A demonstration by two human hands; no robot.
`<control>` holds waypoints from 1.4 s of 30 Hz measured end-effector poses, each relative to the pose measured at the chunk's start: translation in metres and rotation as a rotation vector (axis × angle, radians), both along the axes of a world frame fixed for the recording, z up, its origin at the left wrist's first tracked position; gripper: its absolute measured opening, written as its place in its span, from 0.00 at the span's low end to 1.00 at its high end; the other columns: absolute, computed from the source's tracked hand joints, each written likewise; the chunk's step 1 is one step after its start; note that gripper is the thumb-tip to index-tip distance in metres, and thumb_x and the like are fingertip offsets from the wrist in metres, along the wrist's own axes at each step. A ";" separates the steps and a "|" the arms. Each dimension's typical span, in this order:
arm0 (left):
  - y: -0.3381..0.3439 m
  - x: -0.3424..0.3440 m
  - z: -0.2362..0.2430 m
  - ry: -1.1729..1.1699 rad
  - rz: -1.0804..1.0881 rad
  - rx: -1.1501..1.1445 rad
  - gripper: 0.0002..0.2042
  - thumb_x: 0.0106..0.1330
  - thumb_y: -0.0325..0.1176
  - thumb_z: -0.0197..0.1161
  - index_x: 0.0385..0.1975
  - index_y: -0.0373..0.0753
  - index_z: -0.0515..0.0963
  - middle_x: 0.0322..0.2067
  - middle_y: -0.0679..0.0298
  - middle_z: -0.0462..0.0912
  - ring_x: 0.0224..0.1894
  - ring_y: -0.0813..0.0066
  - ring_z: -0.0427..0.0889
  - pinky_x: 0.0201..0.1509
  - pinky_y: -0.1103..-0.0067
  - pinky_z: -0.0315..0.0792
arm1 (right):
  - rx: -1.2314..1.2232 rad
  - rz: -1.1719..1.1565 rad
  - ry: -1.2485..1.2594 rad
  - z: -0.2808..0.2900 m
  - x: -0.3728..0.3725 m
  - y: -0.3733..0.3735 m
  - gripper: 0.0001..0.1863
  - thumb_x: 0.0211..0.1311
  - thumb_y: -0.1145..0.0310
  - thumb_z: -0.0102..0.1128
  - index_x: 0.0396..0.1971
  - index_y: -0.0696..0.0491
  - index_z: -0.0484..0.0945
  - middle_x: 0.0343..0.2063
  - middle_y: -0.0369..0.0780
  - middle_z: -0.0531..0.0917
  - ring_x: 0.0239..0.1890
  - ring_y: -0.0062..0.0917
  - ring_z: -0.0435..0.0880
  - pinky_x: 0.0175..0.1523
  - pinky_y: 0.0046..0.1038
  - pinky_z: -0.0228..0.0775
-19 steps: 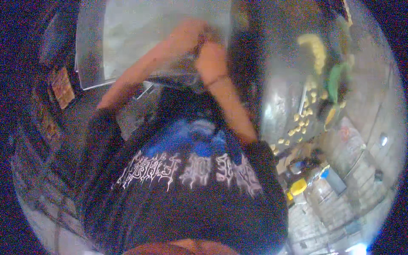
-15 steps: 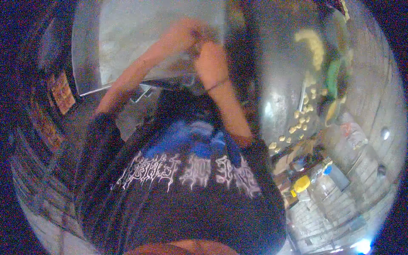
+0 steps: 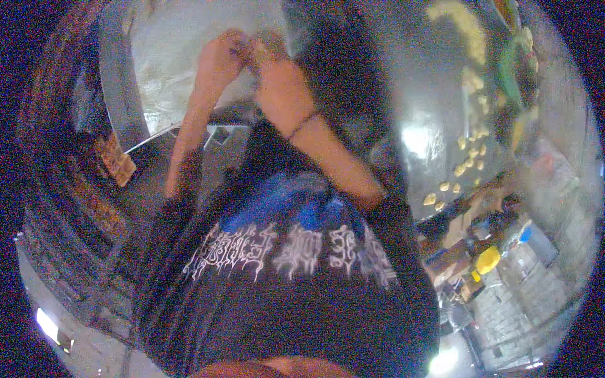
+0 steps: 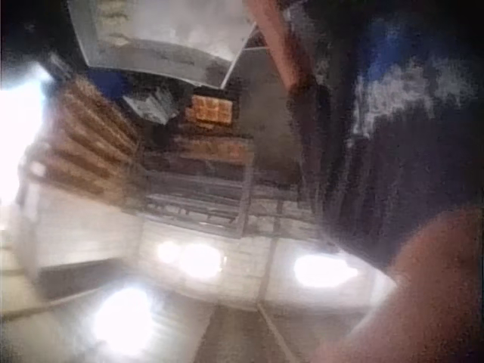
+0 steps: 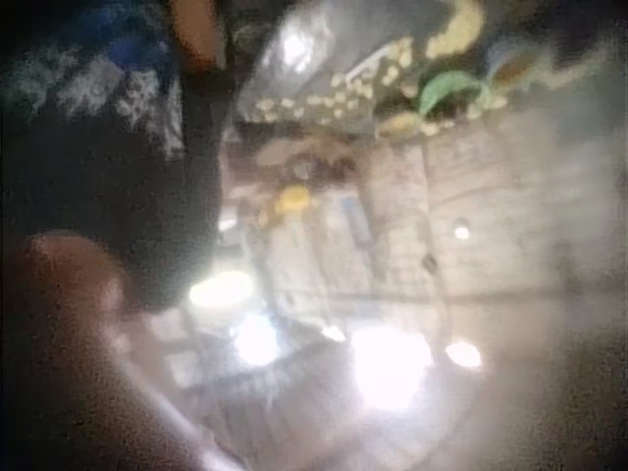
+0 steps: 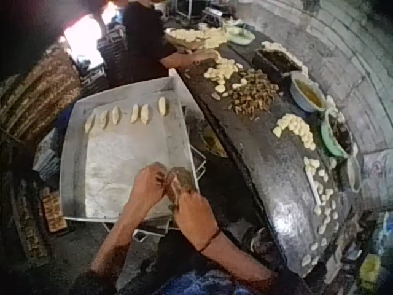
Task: The person fills small pieces of dough with a dark filling using a plastic pipe, then rolls the filled dough into shapes by hand on a bakery work surface.
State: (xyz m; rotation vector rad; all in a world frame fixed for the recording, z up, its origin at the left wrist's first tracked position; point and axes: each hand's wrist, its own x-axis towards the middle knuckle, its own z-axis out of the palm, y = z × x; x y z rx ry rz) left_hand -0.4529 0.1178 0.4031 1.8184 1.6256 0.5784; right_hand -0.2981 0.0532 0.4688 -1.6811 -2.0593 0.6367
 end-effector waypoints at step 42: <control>-0.115 0.545 0.121 0.184 -1.440 0.566 0.25 0.64 0.33 0.62 0.62 0.37 0.68 0.63 0.53 0.69 0.66 0.57 0.65 0.71 0.64 0.57 | -0.213 -1.405 -0.832 -0.052 0.655 -0.418 0.13 0.55 0.72 0.56 0.41 0.59 0.76 0.30 0.46 0.84 0.33 0.36 0.82 0.41 0.36 0.74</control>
